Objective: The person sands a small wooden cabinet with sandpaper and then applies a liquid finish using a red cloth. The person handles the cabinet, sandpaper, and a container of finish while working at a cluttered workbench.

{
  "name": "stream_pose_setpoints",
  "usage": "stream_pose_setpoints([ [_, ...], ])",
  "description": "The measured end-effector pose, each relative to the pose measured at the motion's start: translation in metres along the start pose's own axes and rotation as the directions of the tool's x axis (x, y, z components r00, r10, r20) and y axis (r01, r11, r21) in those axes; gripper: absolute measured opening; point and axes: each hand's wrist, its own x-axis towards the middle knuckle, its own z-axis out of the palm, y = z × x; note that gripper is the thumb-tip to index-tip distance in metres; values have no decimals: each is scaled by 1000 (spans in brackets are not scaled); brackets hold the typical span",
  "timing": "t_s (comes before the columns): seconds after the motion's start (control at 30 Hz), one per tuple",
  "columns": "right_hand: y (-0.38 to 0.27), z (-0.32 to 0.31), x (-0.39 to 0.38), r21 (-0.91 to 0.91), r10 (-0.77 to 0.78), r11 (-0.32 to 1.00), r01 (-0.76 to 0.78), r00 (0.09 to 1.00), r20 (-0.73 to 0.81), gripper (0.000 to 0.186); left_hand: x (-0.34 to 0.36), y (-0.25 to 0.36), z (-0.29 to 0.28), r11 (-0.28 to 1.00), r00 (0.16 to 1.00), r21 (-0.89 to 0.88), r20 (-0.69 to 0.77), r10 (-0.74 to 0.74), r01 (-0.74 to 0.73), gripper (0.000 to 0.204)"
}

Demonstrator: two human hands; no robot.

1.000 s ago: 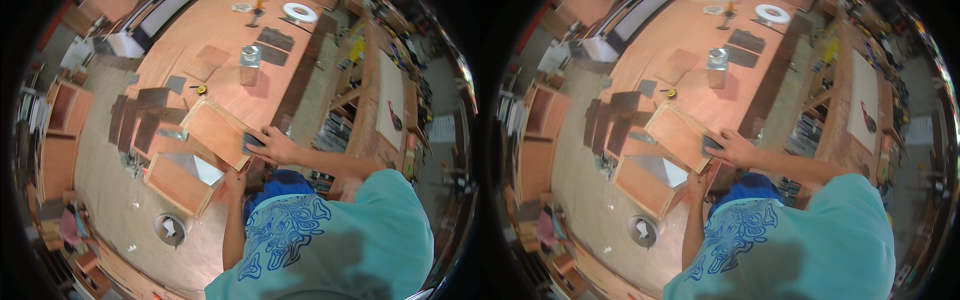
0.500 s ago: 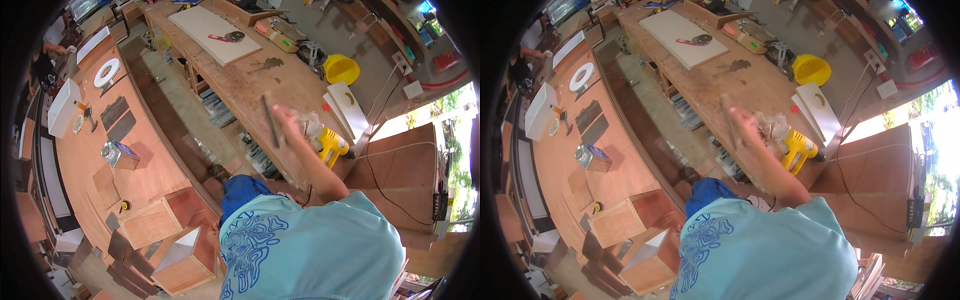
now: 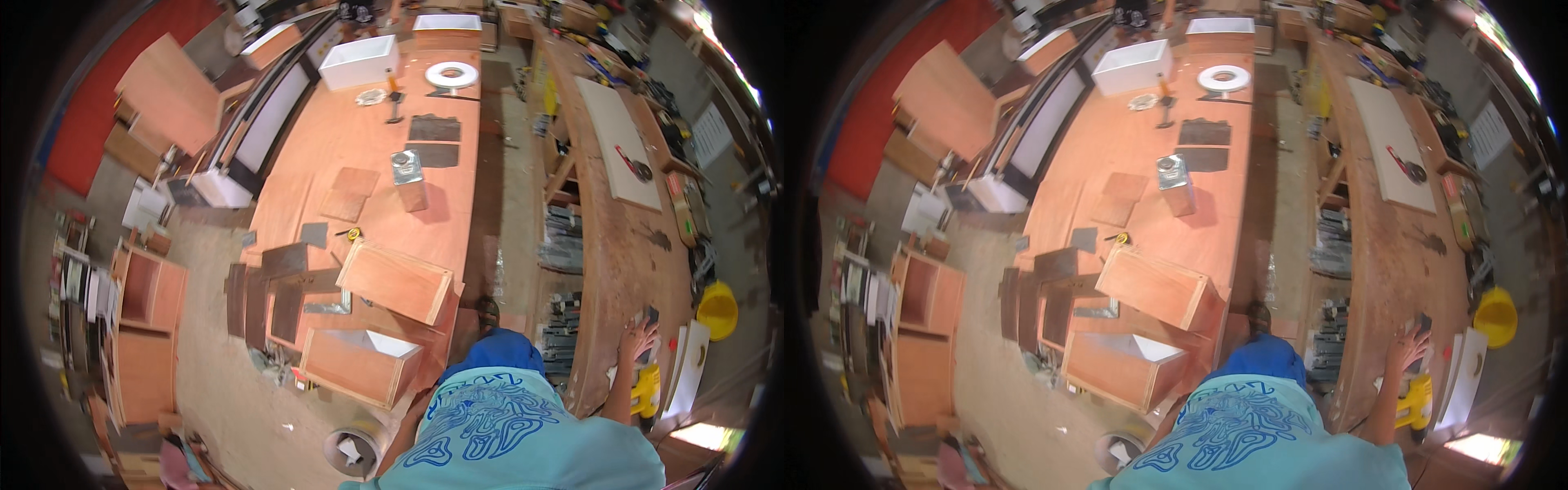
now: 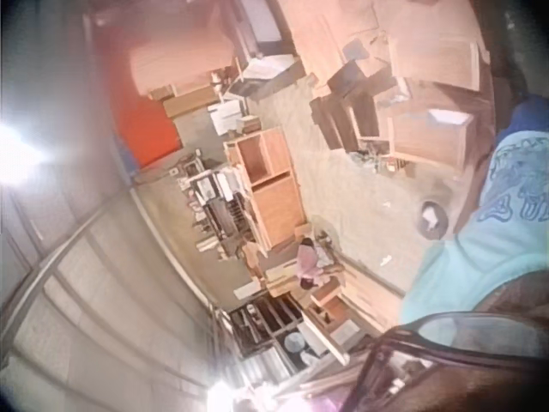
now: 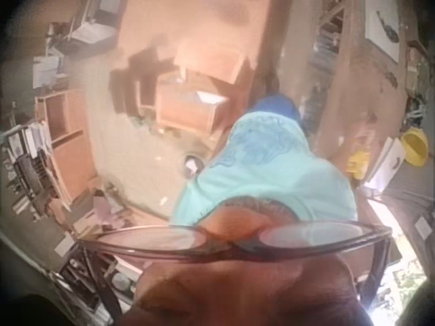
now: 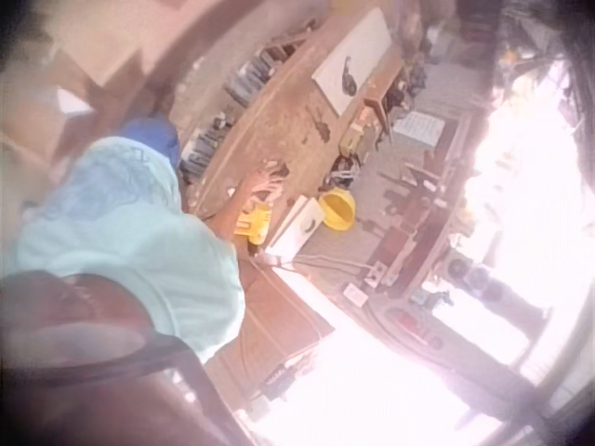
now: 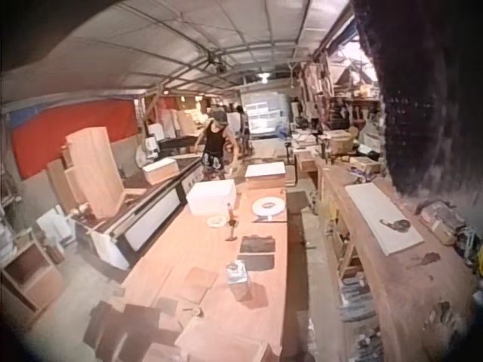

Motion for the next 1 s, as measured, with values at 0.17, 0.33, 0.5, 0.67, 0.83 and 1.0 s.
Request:
stream_pose_setpoints([
  [0.17, -45, 20, 44, 323, -297, 875, 361, 926, -233, 53, -106, -48, 24, 988, 976, -35, 164, -141, 148, 50],
  [0.33, -135, -44, 48, 423, -555, 633, 648, 761, -336, 32, -164, -59, 65, 889, 901, -146, 30, -434, 433, 61],
  [0.5, -191, -73, 53, 415, -756, 416, 810, 561, -337, 25, -142, 38, 47, 286, 734, -779, 302, -608, 558, 73],
  [0.67, -253, -28, 47, 409, -855, 267, 873, 411, -317, 19, -147, 90, 49, 505, 916, -782, 207, -343, 365, 66],
  [0.83, -294, 63, 42, 410, -945, 24, 912, 154, -287, 45, -169, 109, -2, 500, 987, -853, 95, -132, 149, 60],
  [1.0, -315, 161, 41, 760, -743, 643, 94, -163, 649, 61, -134, 51, 54, 67, 550, -804, -463, -695, -591, 37],
])
